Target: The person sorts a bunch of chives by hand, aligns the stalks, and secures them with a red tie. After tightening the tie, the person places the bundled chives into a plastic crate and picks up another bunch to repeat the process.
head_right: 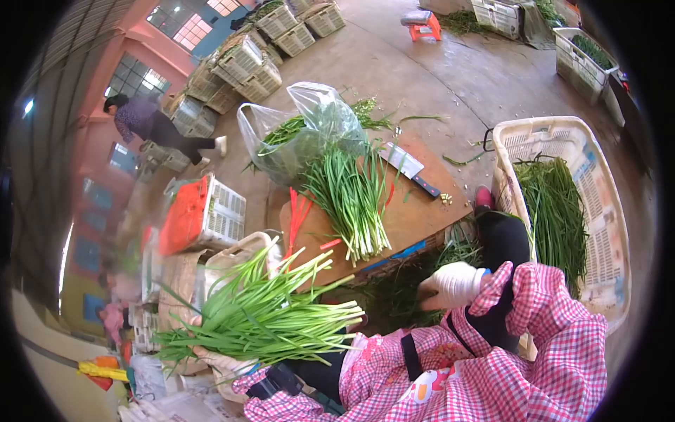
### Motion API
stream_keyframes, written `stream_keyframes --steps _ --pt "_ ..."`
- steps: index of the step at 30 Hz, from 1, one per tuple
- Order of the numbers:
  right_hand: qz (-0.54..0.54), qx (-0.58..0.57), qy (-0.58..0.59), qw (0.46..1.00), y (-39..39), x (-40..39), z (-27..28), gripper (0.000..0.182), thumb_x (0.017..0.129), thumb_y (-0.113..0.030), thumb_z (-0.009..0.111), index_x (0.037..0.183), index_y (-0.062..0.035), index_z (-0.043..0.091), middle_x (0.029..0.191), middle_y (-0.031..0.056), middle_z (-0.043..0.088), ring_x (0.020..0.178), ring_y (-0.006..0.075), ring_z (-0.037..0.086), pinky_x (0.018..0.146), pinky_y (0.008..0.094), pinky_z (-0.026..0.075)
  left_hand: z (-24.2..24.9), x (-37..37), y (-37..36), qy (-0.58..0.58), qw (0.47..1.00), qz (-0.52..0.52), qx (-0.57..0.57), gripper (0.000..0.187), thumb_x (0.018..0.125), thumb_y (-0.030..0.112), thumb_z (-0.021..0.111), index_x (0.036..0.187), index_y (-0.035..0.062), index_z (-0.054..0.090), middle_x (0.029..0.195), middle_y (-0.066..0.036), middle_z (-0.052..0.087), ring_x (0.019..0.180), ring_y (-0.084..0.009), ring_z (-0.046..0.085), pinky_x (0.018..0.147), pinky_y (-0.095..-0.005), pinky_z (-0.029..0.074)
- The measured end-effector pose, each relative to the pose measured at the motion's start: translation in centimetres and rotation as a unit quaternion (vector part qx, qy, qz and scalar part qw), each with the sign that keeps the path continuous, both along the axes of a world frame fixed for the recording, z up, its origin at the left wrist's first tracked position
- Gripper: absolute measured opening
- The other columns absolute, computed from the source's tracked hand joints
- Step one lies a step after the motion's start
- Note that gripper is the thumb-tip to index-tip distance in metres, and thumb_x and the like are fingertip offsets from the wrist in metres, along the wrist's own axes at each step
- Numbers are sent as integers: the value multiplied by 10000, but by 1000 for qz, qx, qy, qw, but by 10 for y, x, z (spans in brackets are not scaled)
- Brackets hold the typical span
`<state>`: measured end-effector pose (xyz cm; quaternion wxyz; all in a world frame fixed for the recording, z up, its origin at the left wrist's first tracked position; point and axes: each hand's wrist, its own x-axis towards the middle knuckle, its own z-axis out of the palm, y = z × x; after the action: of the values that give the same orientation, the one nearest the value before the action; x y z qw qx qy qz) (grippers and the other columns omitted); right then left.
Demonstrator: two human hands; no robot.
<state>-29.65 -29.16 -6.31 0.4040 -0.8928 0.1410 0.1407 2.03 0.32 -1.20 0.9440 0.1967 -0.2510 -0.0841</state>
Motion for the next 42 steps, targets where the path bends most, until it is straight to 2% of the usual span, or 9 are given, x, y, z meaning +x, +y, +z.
stream_keyframes --steps 5,11,23,25,30,33,37,39,42 --pt "-262 627 -123 724 47 48 37 444 884 -262 597 1267 -59 500 632 37 547 536 132 517 522 287 445 -9 -2 -3 -118 842 331 410 433 921 463 434 1207 144 492 1140 -22 529 1031 -188 511 916 -344 439" --pt "-256 776 -52 574 74 103 31 348 899 -407 536 1070 -104 560 522 28 485 456 142 470 581 346 486 4 -4 -12 -118 991 17 68 426 955 376 365 1190 32 454 1038 -42 519 934 -172 518 763 -320 483" --pt "73 601 -21 795 7 18 -2 256 862 -256 617 838 -1 621 639 86 620 529 146 576 511 278 471 -35 49 18 -170 972 -82 143 562 920 515 412 1328 128 413 1266 -87 488 1107 -265 499 973 -450 412" --pt "40 539 55 840 -11 -4 -2 266 876 -266 599 861 -3 641 686 59 638 588 116 593 521 243 459 -16 17 -5 110 991 56 52 422 958 465 322 1111 108 487 972 -49 546 828 -187 528 691 -344 486" --pt "178 -226 256 923 -33 -26 3 360 754 -410 596 976 -135 664 752 142 649 715 304 643 655 409 506 -7 -5 -20 8 925 274 262 644 898 572 405 1385 155 345 1303 -92 455 1116 -270 488 960 -456 430" --pt "22 -185 85 979 -21 -16 27 356 772 -380 587 1051 -166 642 755 149 644 756 303 642 682 406 506 -48 46 14 -288 680 470 484 640 907 565 391 1395 155 328 1272 -95 473 1074 -261 504 930 -444 449" --pt "-108 135 -219 960 -6 30 -8 262 816 -272 596 1011 -107 653 907 137 661 862 282 637 805 362 484 -26 20 9 -185 880 216 379 637 916 570 350 1404 162 311 1256 -96 483 1045 -260 514 928 -446 445" --pt "-124 251 -176 944 5 54 -2 311 853 -279 582 1059 -54 638 967 98 665 942 192 609 852 331 458 -23 17 6 -272 684 423 529 634 923 557 348 1412 158 294 1262 -109 470 1063 -267 505 929 -450 442" --pt "-44 483 -146 862 16 79 -28 473 882 -384 574 1178 -14 568 1073 64 633 1008 183 566 904 349 434 -11 10 13 -78 942 156 286 666 905 531 414 1405 110 287 1367 -136 395 1185 -287 457 983 -452 418"
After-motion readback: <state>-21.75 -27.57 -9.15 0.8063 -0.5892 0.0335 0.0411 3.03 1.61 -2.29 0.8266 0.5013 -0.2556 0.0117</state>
